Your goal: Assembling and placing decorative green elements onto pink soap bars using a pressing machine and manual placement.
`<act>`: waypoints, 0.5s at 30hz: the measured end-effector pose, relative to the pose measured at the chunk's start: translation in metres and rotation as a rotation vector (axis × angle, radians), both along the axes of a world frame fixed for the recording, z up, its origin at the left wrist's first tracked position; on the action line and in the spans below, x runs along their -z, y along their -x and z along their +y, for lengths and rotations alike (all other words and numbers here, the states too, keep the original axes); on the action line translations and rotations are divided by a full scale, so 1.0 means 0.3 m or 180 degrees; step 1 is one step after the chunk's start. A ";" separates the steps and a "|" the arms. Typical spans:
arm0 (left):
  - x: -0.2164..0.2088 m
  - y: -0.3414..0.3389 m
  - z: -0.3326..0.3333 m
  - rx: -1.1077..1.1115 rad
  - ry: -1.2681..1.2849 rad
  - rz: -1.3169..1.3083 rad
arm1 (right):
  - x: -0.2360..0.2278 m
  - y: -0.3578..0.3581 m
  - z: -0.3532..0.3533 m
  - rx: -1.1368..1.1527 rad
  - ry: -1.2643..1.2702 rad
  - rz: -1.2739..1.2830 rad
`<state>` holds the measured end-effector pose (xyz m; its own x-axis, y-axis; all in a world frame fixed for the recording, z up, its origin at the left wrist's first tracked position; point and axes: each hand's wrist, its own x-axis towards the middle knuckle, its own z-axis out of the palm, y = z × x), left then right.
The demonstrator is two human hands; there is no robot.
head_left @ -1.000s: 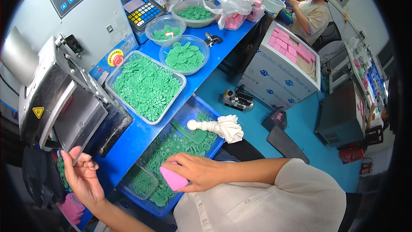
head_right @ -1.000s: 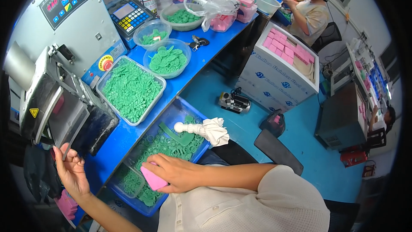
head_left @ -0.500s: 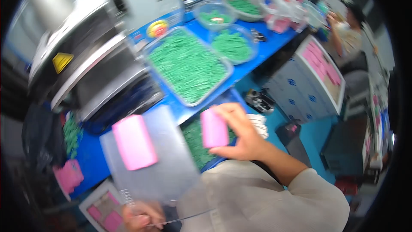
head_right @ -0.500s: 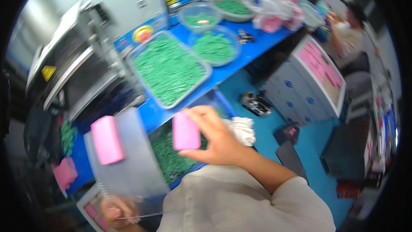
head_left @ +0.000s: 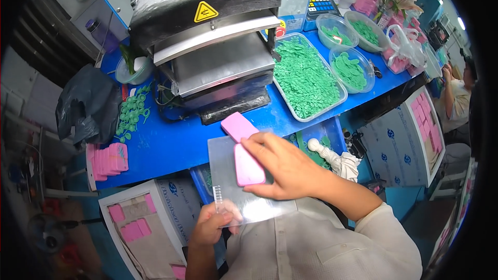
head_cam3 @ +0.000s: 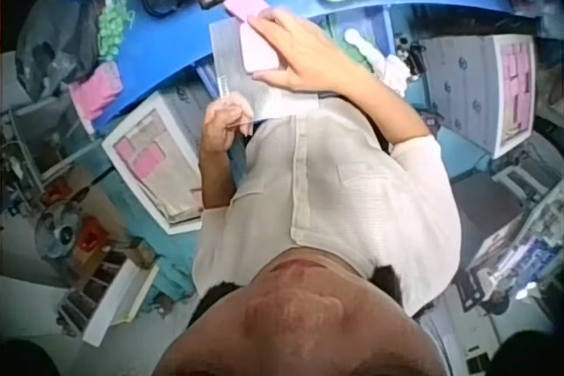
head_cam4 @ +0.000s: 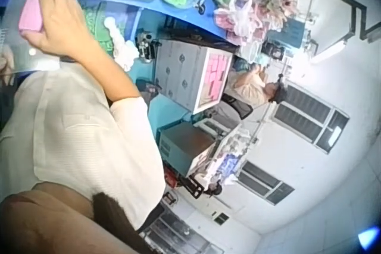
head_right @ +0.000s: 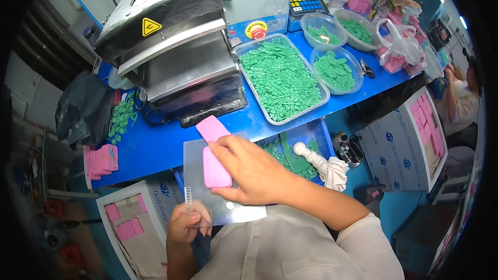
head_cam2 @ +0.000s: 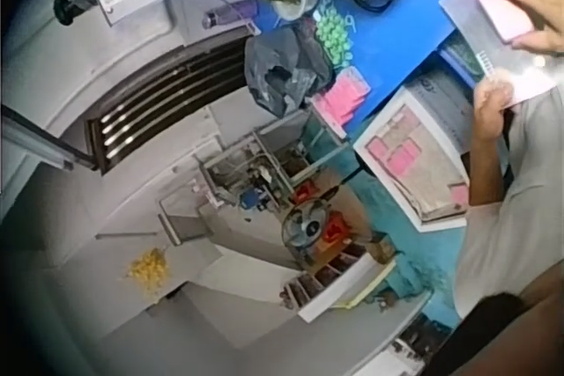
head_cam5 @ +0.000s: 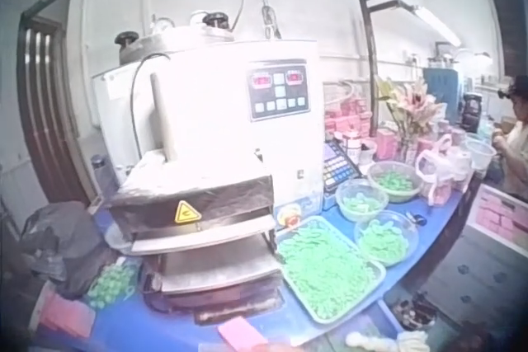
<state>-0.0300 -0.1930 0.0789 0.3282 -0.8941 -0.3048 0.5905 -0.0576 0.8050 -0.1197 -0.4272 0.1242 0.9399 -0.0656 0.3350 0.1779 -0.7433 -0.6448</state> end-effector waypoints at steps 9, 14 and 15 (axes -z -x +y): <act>0.011 0.051 0.092 0.0955 -0.0440 0.0006 | 0.001 0.076 -0.005 0.0077 0.0171 0.0139; 0.001 0.058 0.076 0.1343 0.0153 -0.1629 | -0.023 0.118 0.000 -0.0178 0.0095 -0.0646; -0.005 0.057 0.072 0.1336 0.0152 -0.1623 | -0.032 0.124 0.003 -0.0185 0.0093 -0.0640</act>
